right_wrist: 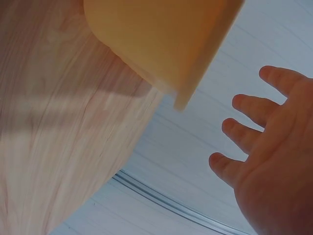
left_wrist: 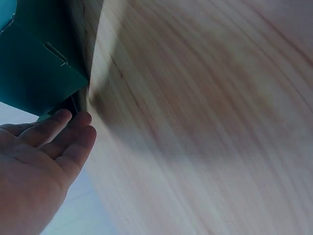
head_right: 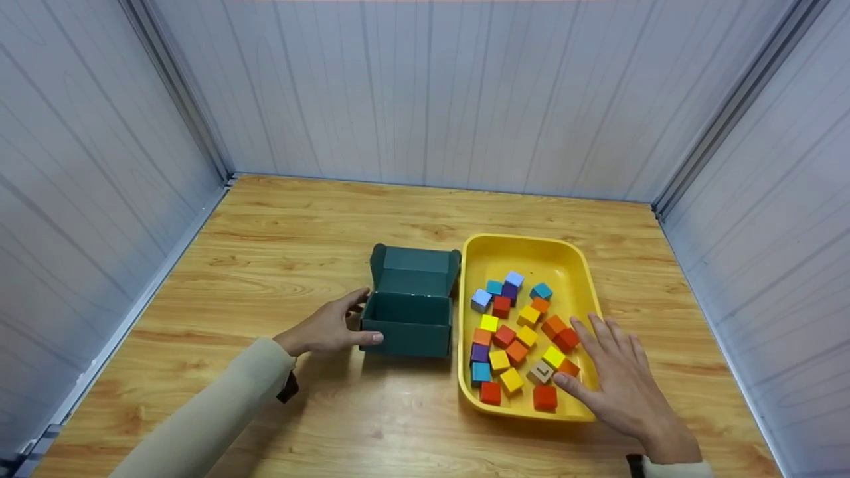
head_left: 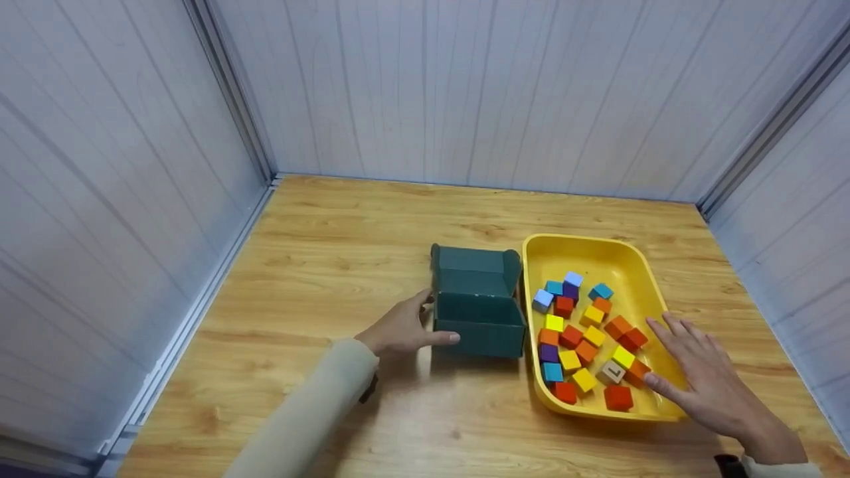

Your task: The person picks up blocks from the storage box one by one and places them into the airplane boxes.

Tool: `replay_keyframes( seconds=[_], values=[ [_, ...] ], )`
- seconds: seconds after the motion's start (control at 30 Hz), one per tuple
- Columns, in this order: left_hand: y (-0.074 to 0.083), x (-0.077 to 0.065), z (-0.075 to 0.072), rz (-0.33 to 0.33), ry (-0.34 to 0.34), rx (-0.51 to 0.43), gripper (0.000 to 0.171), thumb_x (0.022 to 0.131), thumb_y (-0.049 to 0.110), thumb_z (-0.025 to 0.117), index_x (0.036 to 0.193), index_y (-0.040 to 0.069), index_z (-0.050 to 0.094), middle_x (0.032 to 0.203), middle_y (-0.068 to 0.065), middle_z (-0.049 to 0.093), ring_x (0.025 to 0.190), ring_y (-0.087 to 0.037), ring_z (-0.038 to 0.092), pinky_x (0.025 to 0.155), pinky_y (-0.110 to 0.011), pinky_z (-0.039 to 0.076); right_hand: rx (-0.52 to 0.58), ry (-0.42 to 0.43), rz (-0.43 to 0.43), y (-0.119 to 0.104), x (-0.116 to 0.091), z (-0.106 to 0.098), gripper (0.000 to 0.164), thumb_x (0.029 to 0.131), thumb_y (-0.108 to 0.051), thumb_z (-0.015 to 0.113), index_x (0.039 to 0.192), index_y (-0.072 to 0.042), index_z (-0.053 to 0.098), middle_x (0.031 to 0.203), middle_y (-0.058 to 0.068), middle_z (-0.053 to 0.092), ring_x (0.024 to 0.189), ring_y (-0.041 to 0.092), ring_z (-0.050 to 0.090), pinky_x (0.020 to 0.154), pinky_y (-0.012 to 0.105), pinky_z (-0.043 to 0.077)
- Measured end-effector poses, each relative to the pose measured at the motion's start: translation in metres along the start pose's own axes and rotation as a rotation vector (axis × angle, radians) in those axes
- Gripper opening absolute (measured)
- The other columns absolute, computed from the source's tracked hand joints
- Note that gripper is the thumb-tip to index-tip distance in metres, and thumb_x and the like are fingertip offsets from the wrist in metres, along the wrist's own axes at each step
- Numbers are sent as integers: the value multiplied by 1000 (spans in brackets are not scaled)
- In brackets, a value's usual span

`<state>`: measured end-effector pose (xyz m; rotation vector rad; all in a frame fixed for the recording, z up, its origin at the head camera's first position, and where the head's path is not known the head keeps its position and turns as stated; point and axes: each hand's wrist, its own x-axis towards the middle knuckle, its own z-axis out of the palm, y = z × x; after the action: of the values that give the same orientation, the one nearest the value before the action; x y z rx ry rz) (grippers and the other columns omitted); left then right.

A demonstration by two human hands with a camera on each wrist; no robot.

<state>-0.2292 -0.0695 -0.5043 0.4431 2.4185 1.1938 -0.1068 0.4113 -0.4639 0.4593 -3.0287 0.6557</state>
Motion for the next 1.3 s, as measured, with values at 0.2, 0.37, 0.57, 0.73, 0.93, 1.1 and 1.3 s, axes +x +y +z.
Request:
replay_keyframes(
  seconds=[0.2,0.37,0.57,0.73,0.93,1.1,1.3],
  values=[
    [-2,0,0,-3,-6,17,121,74,69,80,164,15,21,160,-8,40,145,-30,40,115,-53,36,-5,18,-25,0,0,0,80,99,-34,64,165,-19,21,166,26,16,148,56,12,112,77,-8],
    [-4,1,1,25,-3,13,121,73,64,84,164,14,21,158,-8,43,142,-29,43,115,-50,38,-3,23,-34,0,0,1,80,99,-34,65,165,-19,21,167,25,16,149,56,12,112,76,-9],
    [-4,0,2,5,2,48,129,68,62,89,164,12,20,163,-11,36,146,-30,39,117,-48,35,-11,17,-24,0,1,2,81,98,-34,65,165,-19,21,167,25,16,148,55,13,111,78,-6],
    [-2,0,4,21,-2,50,128,65,52,95,164,13,22,164,-8,34,147,-28,37,118,-47,33,-14,6,-12,0,1,3,81,98,-36,65,165,-19,21,166,27,17,148,55,13,111,78,-8],
    [-2,0,7,34,4,74,126,62,45,98,161,13,27,151,-6,48,136,-25,47,114,-46,39,-15,-5,-4,-1,2,2,81,98,-37,65,165,-19,21,166,26,17,149,55,12,112,77,-8],
    [-3,-2,10,46,14,69,124,60,42,100,159,16,30,144,-4,51,130,-24,50,110,-45,43,-9,1,-17,-4,3,2,82,98,-36,66,165,-20,21,166,27,18,148,55,13,113,75,-8],
    [-2,-6,12,40,30,43,121,59,37,102,155,18,32,145,-6,51,129,-25,50,109,-47,43,-12,14,-32,-5,3,3,82,98,-35,65,165,-19,21,166,27,18,149,54,12,117,68,-11]
  ],
)
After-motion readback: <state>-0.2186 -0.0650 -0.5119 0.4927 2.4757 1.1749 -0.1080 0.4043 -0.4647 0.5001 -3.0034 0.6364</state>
